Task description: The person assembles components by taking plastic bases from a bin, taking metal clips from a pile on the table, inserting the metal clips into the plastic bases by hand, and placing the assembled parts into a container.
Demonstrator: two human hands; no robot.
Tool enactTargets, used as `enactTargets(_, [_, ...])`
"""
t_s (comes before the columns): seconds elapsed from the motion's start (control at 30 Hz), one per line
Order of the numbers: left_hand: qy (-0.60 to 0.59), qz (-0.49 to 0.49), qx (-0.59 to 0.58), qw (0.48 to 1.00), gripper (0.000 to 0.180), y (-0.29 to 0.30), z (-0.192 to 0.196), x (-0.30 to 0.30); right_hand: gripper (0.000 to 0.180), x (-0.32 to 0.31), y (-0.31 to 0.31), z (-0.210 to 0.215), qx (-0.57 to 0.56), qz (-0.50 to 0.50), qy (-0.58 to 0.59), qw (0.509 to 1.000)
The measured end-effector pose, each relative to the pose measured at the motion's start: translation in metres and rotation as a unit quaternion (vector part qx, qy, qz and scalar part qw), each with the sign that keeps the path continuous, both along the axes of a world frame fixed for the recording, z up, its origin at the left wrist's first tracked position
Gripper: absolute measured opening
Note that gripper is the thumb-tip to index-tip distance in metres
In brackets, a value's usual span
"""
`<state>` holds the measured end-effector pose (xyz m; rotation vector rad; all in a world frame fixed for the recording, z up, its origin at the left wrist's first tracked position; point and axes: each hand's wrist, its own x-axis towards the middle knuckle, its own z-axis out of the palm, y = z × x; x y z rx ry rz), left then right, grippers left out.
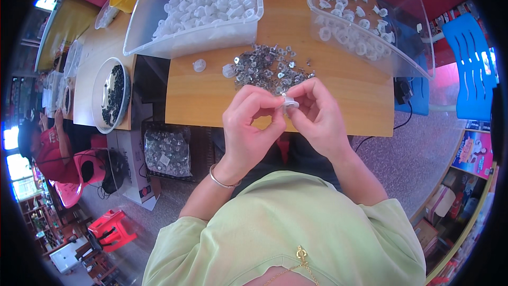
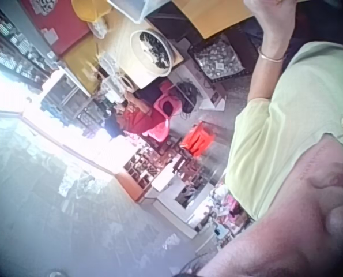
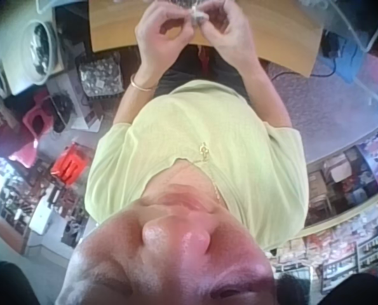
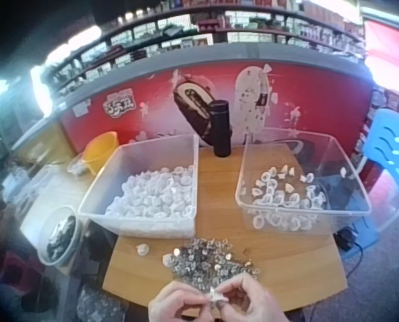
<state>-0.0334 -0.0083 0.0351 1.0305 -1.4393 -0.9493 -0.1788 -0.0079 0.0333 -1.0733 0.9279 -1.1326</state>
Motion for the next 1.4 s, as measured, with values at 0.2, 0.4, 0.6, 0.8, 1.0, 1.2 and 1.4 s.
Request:
enactTargets(0.2, [-0.024, -0.002, -0.003, 1.000, 0.019, 0.001, -0.003, 0.002, 0.020, 0.005, 0.002, -0.003, 0.047, 0.003, -0.074, 0.996])
enactTargets(0.4, [-0.015, 0.007, -0.016, 1.000, 0.020, 0.001, -0.001, 0.000, 0.021, 0.011, 0.007, -0.005, 0.061, -0.014, -0.153, 0.986])
enactTargets(0.6, [-0.031, 0.021, -0.041, 0.998, 0.021, 0.002, -0.004, 0.000, 0.022, 0.012, 0.008, -0.007, 0.059, -0.017, -0.180, 0.982])
enactTargets(0.8, [-0.041, 0.032, -0.059, 0.997, 0.023, 0.002, -0.005, -0.001, 0.022, 0.013, 0.009, -0.006, 0.055, -0.019, -0.201, 0.978])
enactTargets(1.0, [-0.050, 0.042, -0.076, 0.995, 0.022, 0.002, -0.006, -0.003, 0.021, 0.013, 0.010, -0.008, 0.064, -0.028, -0.209, 0.975])
enactTargets(1.2, [-0.080, 0.004, -0.076, 0.994, 0.023, 0.003, -0.007, 0.002, 0.020, 0.015, 0.010, -0.008, 0.069, -0.035, -0.214, 0.974])
enactTargets(1.4, [-0.020, 0.013, -0.026, 0.999, 0.020, 0.001, -0.002, -0.002, 0.020, 0.015, 0.011, -0.009, 0.081, -0.040, -0.207, 0.974])
